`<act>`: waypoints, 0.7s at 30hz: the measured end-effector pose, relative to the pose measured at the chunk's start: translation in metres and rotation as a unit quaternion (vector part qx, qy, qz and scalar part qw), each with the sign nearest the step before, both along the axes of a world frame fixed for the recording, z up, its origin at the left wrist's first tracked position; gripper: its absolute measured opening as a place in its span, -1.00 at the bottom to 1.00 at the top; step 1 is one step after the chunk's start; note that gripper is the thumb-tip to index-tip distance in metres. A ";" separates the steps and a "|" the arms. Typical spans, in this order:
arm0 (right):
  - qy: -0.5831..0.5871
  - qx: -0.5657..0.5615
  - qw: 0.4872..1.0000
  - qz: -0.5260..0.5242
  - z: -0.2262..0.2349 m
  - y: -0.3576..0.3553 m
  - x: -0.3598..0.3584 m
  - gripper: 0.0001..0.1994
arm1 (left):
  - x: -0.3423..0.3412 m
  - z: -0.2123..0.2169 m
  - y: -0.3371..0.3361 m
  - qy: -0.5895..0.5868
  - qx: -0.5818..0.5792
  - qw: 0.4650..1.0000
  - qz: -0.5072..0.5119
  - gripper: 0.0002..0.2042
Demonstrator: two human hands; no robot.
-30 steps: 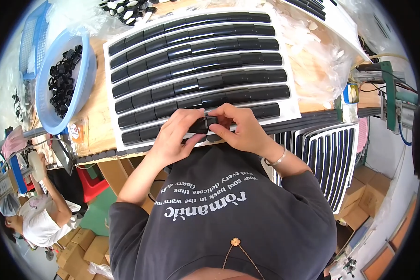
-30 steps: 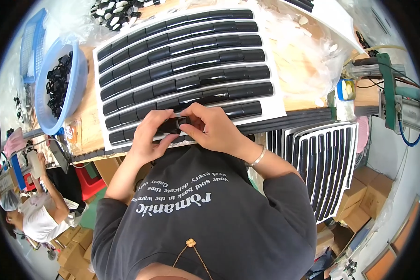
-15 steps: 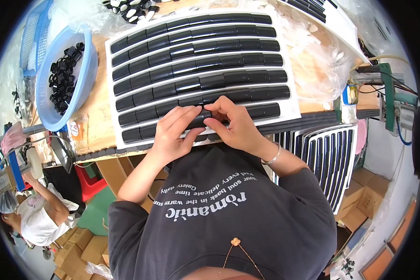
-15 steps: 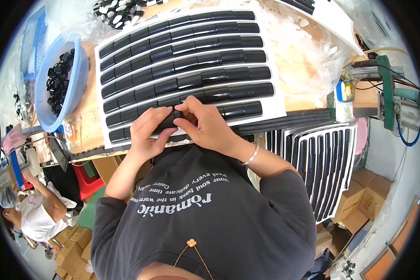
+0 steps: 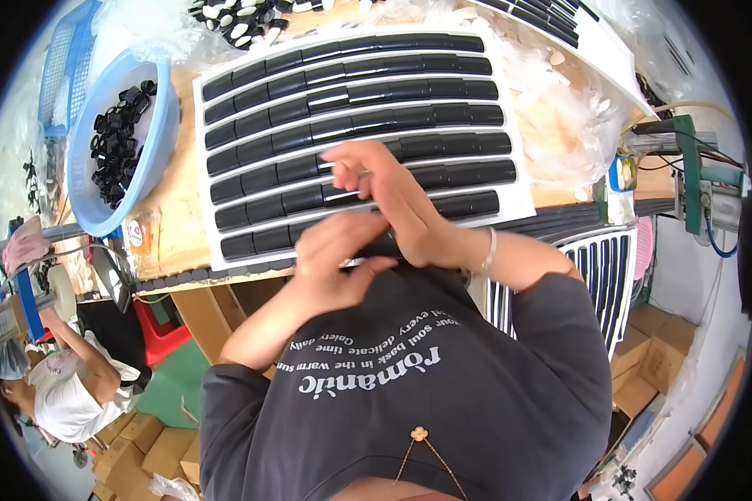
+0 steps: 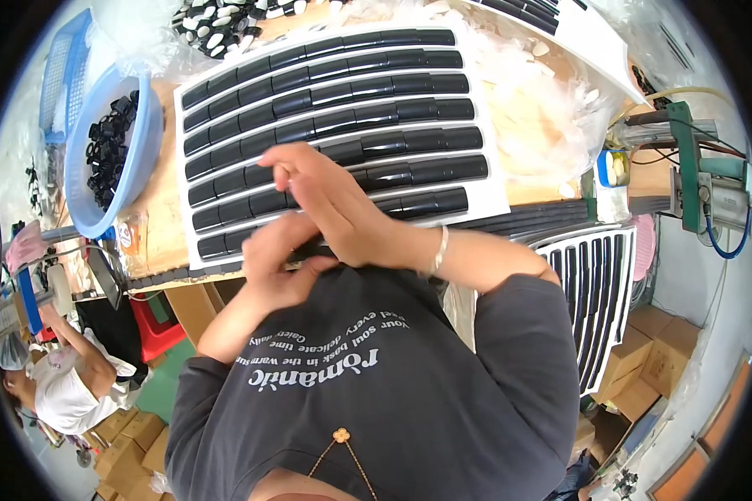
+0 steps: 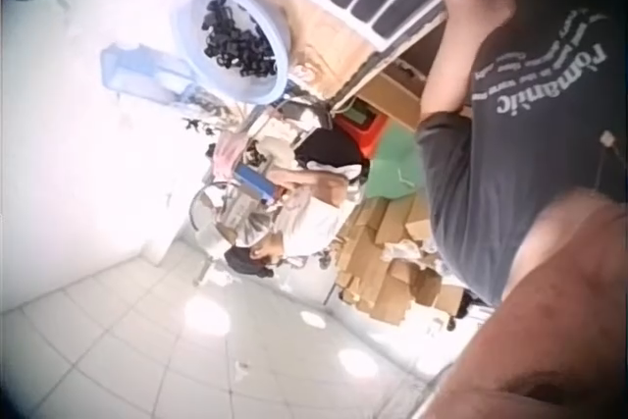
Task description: Insert white plastic pieces into black cylindrical housings at a workbench.
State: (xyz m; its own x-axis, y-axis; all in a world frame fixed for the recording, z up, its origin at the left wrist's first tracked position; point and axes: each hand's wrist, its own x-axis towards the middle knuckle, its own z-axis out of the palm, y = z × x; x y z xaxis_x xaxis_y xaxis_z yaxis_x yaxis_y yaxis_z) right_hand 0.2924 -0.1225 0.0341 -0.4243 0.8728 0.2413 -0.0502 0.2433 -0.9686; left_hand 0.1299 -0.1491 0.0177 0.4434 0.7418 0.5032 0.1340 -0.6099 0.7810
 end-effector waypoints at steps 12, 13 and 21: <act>-0.627 0.335 0.681 -0.175 -0.084 0.314 0.067 -0.83 | -0.038 -0.021 0.001 0.322 0.040 0.944 0.062 -0.57; -0.625 0.338 0.682 -0.173 -0.086 0.319 0.065 -0.83 | -0.035 -0.021 0.002 0.324 0.042 0.943 0.064 -0.58; -0.627 0.306 0.676 -0.236 -0.101 0.330 0.059 -0.83 | -0.012 -0.037 0.007 0.286 0.010 0.958 0.026 -0.59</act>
